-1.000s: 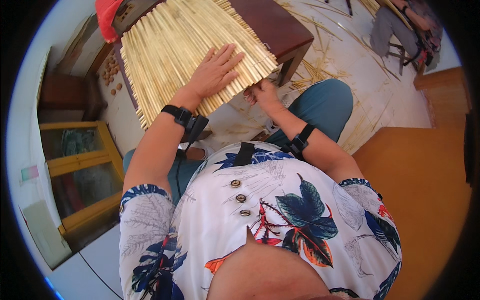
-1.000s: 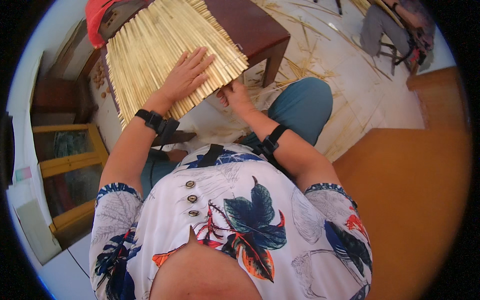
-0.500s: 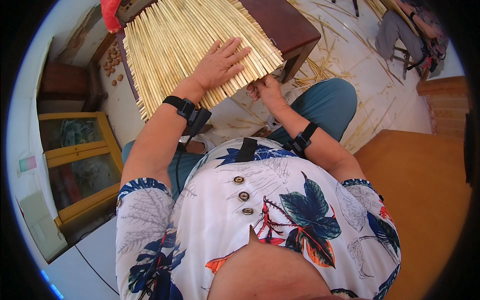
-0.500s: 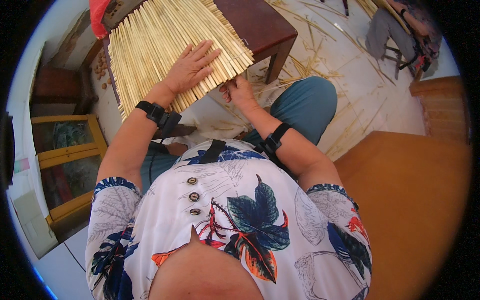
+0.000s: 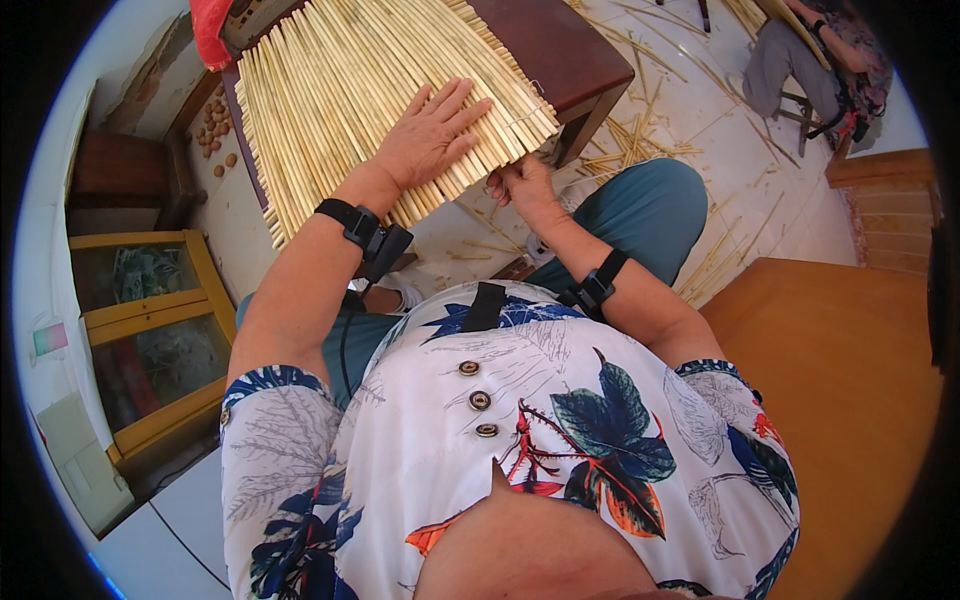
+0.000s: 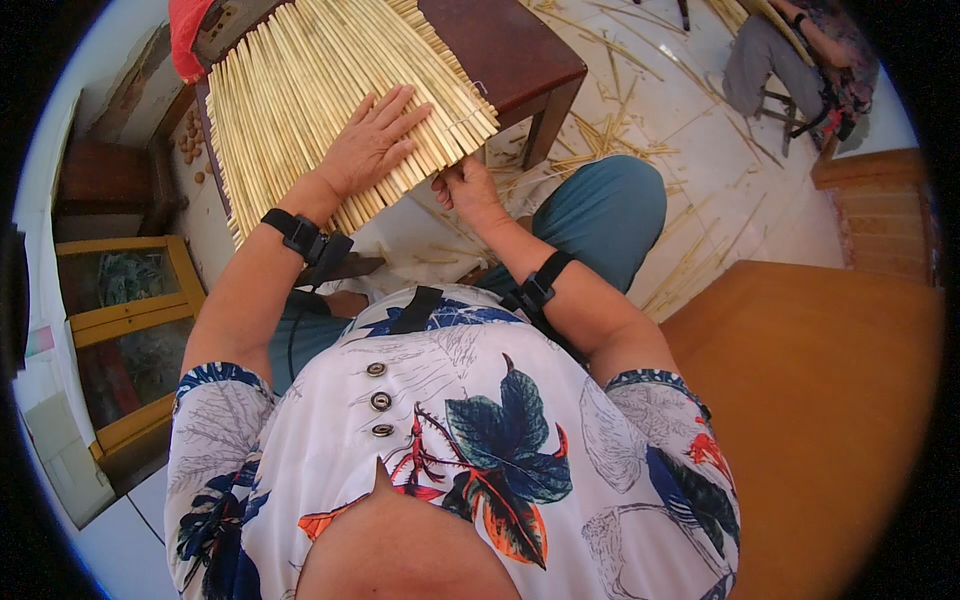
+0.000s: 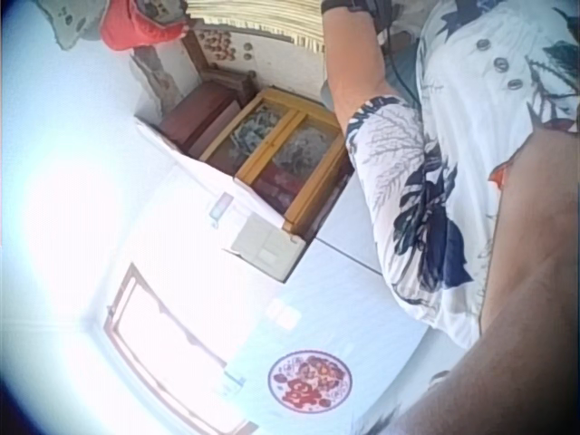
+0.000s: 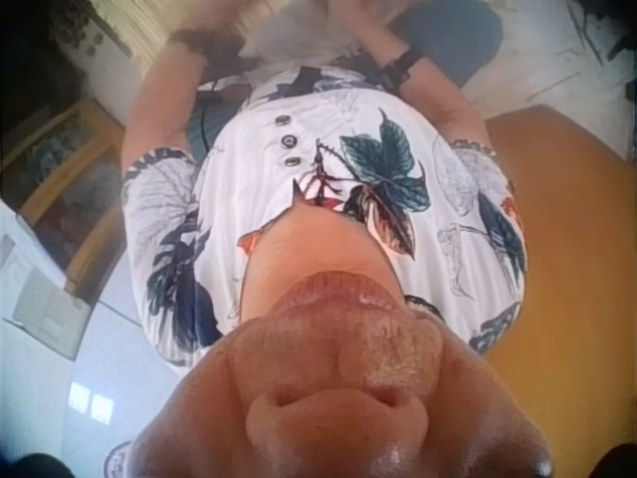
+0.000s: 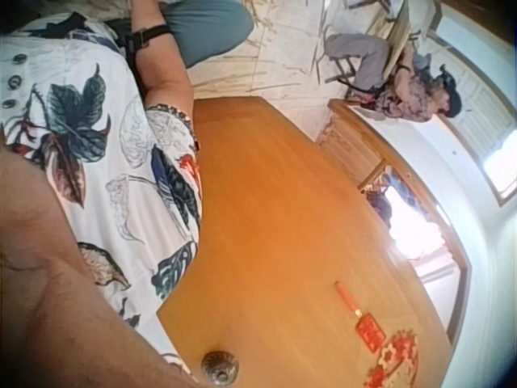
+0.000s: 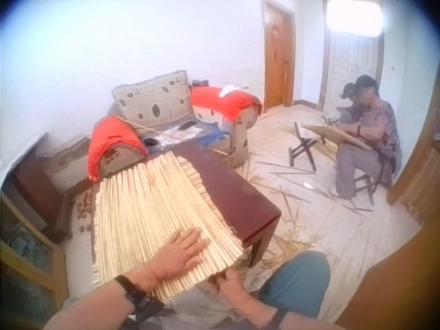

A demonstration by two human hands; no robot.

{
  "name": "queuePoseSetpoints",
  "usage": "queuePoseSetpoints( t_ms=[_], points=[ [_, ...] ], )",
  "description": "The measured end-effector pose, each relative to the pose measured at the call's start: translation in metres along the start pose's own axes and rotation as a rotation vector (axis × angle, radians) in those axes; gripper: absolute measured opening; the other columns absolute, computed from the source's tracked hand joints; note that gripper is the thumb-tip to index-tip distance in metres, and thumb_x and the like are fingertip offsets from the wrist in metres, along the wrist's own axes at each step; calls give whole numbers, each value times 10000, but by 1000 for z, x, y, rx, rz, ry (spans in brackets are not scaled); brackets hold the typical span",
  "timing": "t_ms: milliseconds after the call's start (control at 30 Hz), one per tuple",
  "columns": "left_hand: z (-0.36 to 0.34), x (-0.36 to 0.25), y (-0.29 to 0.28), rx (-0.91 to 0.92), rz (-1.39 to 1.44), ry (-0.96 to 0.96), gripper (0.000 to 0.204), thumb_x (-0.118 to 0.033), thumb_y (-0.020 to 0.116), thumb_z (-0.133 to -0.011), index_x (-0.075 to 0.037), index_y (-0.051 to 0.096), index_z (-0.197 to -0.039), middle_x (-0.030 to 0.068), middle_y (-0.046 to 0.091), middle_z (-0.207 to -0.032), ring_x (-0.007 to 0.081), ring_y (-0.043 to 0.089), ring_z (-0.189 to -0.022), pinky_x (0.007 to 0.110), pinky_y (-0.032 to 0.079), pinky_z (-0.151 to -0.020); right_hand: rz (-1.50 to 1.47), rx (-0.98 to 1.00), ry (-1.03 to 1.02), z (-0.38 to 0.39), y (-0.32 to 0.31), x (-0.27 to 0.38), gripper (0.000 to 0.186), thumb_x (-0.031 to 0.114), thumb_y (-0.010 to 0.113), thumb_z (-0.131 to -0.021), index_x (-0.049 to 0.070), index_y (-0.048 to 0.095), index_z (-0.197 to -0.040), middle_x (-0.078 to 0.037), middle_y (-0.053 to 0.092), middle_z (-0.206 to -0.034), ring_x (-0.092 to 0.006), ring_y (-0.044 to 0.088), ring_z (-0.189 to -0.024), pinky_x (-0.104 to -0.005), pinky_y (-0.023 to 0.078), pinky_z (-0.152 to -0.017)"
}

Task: The person weaves straw stalks together using white thread. They thread the string through the straw pieces one at a time and then press the newly added row down onto the existing mat on the table.

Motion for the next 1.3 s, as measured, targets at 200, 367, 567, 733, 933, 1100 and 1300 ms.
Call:
queuePoseSetpoints(
  t_ms=[200,367,567,733,933,1100,1300],
  points=[
    [1,0,1,-2,-33,0,465,-353,322,-938,-204,305,-1378,106,238,-1442,265,191,-1340,416,112,-1095,-11,-1,-17,0,1,-3,96,81,437,-906,16,496,-944,-55,571,-692,-108,521,-521,-240,432,-440],
    [1,-1,0,-1,-56,11,468,-362,301,-944,-203,294,-1384,103,236,-1443,260,188,-1342,410,105,-1096,15,-4,-5,2,2,1,100,84,441,-908,14,497,-952,-55,571,-693,-109,523,-522,-242,435,-442],
    [1,0,-1,15,-35,10,468,-365,292,-946,-210,291,-1388,99,242,-1442,254,194,-1340,408,101,-1096,4,-14,-6,2,2,0,98,84,451,-905,10,499,-950,-61,575,-696,-110,521,-526,-245,440,-446],
    [0,-1,0,13,-30,0,459,-355,297,-947,-221,294,-1386,82,239,-1446,248,198,-1339,408,101,-1098,-11,4,-3,1,0,-2,94,71,451,-899,3,501,-941,-67,578,-699,-113,520,-531,-249,443,-453],
    [1,-1,0,16,-26,-7,456,-346,303,-947,-224,296,-1386,79,240,-1446,247,199,-1339,409,102,-1098,1,-10,15,3,1,0,98,71,450,-899,-3,503,-933,-70,578,-703,-116,516,-531,-249,440,-453],
    [1,-1,0,7,-11,-2,453,-338,315,-945,-224,303,-1383,83,248,-1443,252,205,-1337,413,100,-1097,-15,3,-13,3,0,-1,107,81,448,-904,-5,503,-937,-69,576,-701,-115,513,-533,-251,439,-453],
    [1,-1,-2,-1,-1,6,454,-348,319,-944,-224,311,-1380,88,254,-1440,256,213,-1334,416,110,-1094,9,-36,11,3,0,-4,105,81,453,-903,10,511,-953,-63,570,-695,-118,513,-535,-264,444,-459]
  ],
)
Point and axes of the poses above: each hand's wrist, its own z-axis away from the middle knuckle, its own y-axis out of the palm, x = y × z, the point moved 3 cm from there along -z, towards the middle knuckle
